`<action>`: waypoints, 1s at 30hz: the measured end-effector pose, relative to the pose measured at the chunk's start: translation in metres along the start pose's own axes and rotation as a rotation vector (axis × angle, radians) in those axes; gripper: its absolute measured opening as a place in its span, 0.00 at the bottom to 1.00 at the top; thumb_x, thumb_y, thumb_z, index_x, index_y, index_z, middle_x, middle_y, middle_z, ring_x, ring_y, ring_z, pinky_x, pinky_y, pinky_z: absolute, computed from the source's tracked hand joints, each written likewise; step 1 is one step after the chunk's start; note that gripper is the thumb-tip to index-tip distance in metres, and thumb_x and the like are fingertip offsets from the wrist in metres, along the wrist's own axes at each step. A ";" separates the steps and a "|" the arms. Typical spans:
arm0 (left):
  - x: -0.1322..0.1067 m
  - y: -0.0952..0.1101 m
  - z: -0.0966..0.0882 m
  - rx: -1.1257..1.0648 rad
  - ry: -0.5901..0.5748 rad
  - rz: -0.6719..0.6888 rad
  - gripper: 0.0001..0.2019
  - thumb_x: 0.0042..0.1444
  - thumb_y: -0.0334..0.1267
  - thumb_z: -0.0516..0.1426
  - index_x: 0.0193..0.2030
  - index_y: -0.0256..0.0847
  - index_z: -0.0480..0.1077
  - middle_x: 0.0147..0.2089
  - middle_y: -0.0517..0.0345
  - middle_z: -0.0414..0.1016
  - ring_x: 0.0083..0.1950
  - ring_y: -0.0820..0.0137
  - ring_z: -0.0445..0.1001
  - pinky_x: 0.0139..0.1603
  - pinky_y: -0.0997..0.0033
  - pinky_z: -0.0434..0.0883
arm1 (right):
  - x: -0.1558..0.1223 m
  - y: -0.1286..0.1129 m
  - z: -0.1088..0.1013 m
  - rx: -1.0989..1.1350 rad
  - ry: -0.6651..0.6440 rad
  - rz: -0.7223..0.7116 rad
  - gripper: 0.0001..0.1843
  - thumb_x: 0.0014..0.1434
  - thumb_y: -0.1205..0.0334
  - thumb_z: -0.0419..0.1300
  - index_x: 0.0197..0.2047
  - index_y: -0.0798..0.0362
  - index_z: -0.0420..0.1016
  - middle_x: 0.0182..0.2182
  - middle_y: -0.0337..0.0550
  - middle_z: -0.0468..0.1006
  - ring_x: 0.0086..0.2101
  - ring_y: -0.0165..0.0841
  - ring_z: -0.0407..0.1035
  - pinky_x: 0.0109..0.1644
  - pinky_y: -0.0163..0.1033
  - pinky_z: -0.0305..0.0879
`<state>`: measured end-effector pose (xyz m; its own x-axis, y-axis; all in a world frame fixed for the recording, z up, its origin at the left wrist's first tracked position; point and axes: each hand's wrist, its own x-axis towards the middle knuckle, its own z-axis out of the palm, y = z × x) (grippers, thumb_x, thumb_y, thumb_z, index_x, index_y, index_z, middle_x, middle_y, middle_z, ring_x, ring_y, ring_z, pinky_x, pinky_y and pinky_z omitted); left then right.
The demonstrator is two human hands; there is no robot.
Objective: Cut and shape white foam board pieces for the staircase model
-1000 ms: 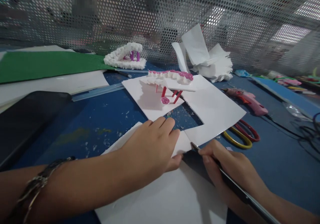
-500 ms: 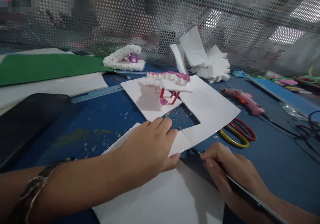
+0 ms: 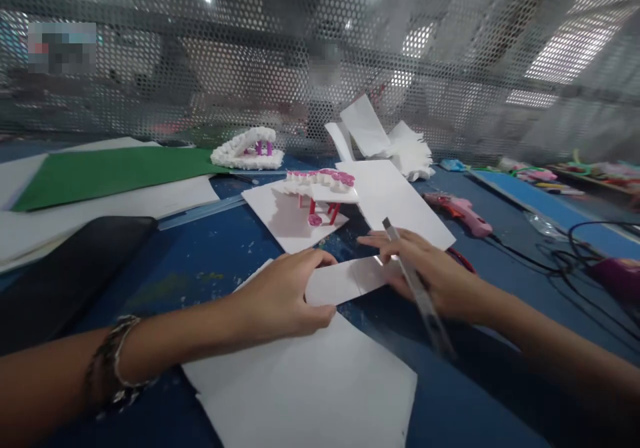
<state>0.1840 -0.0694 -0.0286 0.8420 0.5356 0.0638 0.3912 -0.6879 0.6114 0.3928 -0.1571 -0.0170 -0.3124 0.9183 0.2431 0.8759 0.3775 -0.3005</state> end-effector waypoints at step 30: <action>0.008 -0.024 -0.076 0.505 -0.189 -0.021 0.19 0.50 0.51 0.49 0.43 0.42 0.66 0.42 0.55 0.69 0.41 0.65 0.67 0.38 0.73 0.61 | -0.007 -0.004 0.002 -0.477 0.283 -0.215 0.15 0.51 0.80 0.41 0.29 0.51 0.59 0.23 0.39 0.71 0.29 0.32 0.63 0.46 0.43 0.47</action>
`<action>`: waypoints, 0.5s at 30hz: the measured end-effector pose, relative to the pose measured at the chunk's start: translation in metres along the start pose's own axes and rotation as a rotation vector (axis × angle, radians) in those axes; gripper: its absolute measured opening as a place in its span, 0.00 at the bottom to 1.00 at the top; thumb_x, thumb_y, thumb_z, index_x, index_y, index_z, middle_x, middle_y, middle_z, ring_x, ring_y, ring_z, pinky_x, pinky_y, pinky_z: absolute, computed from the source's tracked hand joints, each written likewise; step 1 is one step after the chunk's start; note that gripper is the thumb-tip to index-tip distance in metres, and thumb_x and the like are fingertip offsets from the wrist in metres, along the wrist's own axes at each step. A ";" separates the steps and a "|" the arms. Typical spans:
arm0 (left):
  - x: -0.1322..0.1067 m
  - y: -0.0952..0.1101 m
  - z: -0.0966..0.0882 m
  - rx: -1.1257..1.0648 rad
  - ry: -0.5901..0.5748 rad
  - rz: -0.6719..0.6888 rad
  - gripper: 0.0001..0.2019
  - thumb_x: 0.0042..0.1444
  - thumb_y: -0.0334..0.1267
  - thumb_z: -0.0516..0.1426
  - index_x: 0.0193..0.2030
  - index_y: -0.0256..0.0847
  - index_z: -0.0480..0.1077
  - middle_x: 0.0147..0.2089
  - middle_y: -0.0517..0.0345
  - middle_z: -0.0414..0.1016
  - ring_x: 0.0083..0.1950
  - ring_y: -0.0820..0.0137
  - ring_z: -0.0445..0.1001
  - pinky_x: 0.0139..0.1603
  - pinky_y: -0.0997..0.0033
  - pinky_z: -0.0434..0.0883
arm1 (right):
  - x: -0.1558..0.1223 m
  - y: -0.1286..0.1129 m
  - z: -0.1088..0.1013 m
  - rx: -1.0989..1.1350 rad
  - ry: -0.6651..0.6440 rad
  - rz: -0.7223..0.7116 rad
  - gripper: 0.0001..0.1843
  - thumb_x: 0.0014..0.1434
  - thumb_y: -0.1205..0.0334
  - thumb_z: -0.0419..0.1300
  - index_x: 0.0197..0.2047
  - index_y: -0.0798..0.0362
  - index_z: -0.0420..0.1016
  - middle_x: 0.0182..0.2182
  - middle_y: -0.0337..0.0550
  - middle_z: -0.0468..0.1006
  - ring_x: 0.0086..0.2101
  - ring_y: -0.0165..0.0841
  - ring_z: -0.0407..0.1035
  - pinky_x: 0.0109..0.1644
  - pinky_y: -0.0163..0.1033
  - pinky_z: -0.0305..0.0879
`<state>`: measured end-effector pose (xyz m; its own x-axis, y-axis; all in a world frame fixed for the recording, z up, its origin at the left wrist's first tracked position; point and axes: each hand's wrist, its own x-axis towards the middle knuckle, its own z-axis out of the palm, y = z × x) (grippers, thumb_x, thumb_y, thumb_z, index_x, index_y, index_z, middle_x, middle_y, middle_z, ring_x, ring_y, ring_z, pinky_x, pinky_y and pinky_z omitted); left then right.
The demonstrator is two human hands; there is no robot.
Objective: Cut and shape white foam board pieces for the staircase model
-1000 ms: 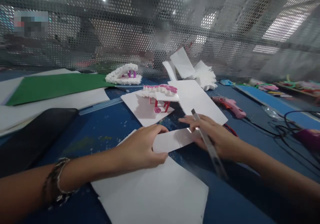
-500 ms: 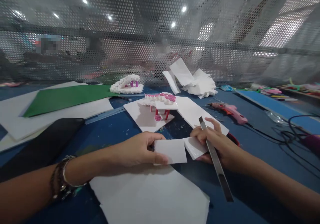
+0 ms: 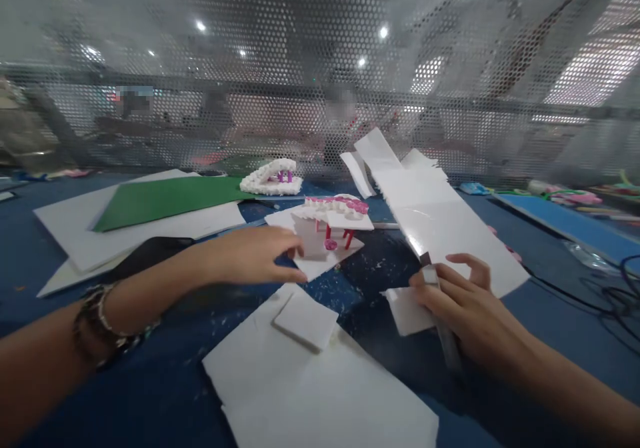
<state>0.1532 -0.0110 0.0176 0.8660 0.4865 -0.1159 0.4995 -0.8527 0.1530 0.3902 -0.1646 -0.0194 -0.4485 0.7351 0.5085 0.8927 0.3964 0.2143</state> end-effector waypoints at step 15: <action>0.065 -0.068 0.009 0.163 0.018 -0.225 0.37 0.42 0.56 0.53 0.58 0.38 0.53 0.56 0.41 0.59 0.56 0.53 0.57 0.52 0.58 0.53 | -0.003 0.006 0.006 0.073 -0.052 0.091 0.11 0.52 0.76 0.40 0.26 0.50 0.52 0.22 0.38 0.67 0.26 0.33 0.61 0.46 0.46 0.44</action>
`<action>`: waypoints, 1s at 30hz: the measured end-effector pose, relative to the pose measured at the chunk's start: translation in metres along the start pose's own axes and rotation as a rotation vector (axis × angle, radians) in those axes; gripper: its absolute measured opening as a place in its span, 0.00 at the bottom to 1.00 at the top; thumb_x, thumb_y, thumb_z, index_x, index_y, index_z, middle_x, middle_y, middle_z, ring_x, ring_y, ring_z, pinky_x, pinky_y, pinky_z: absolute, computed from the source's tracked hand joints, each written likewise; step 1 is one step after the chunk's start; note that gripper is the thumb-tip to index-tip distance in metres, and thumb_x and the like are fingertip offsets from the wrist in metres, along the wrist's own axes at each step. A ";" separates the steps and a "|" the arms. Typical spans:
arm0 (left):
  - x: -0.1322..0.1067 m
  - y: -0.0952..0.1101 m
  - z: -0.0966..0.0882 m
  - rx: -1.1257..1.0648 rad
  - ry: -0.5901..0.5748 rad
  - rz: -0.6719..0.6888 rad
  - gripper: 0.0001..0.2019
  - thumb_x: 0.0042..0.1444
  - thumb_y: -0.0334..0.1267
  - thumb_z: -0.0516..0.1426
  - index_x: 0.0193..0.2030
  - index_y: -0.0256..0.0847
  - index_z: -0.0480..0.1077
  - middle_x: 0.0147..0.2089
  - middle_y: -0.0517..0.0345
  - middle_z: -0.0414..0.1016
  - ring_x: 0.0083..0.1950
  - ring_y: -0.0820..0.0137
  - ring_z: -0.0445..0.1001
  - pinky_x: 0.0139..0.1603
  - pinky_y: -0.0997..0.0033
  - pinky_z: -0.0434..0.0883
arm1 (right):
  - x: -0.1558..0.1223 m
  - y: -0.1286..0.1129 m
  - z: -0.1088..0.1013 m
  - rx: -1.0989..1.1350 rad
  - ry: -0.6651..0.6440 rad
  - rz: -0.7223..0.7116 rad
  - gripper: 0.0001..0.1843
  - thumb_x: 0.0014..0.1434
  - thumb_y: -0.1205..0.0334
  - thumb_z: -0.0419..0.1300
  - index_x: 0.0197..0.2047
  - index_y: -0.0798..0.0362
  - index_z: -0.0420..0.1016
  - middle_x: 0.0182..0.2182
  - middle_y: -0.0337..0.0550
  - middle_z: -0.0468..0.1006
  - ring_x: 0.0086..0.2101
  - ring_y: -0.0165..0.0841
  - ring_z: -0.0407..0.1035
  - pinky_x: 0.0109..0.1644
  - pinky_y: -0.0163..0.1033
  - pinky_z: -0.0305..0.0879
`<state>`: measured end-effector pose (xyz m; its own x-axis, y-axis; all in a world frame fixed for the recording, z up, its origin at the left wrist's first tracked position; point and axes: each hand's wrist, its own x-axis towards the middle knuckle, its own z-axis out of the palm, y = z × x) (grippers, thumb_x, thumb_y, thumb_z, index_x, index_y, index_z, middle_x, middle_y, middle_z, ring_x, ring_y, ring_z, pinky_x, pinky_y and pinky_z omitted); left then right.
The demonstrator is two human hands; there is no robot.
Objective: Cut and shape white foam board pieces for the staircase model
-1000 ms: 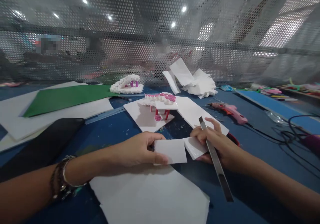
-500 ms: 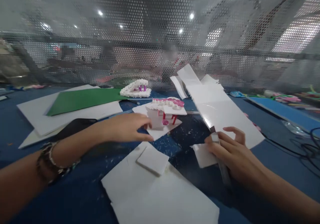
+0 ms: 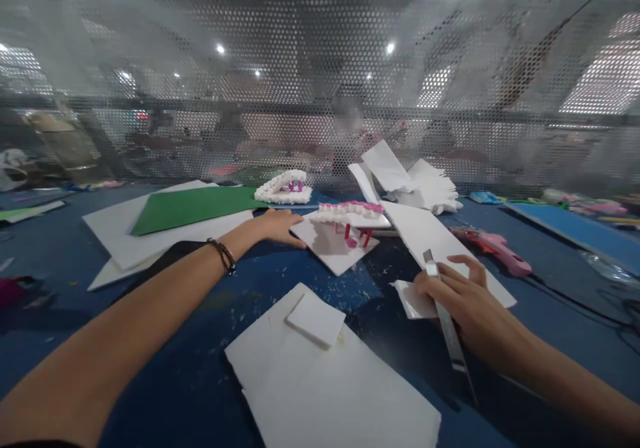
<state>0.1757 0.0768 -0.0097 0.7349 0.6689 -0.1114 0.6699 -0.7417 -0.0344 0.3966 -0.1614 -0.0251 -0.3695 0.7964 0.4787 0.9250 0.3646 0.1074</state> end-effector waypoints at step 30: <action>0.040 0.025 -0.006 -0.830 0.147 -0.140 0.14 0.55 0.39 0.51 0.47 0.37 0.62 0.48 0.53 0.65 0.44 0.65 0.68 0.41 0.60 0.68 | -0.001 -0.007 0.001 0.078 0.049 0.060 0.13 0.45 0.80 0.44 0.26 0.52 0.60 0.19 0.37 0.65 0.27 0.32 0.62 0.48 0.46 0.43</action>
<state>0.2224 0.0857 -0.0093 0.6076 0.7937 -0.0286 0.5738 -0.4138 0.7068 0.3904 -0.1644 -0.0268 -0.3067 0.7944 0.5243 0.9350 0.3545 0.0099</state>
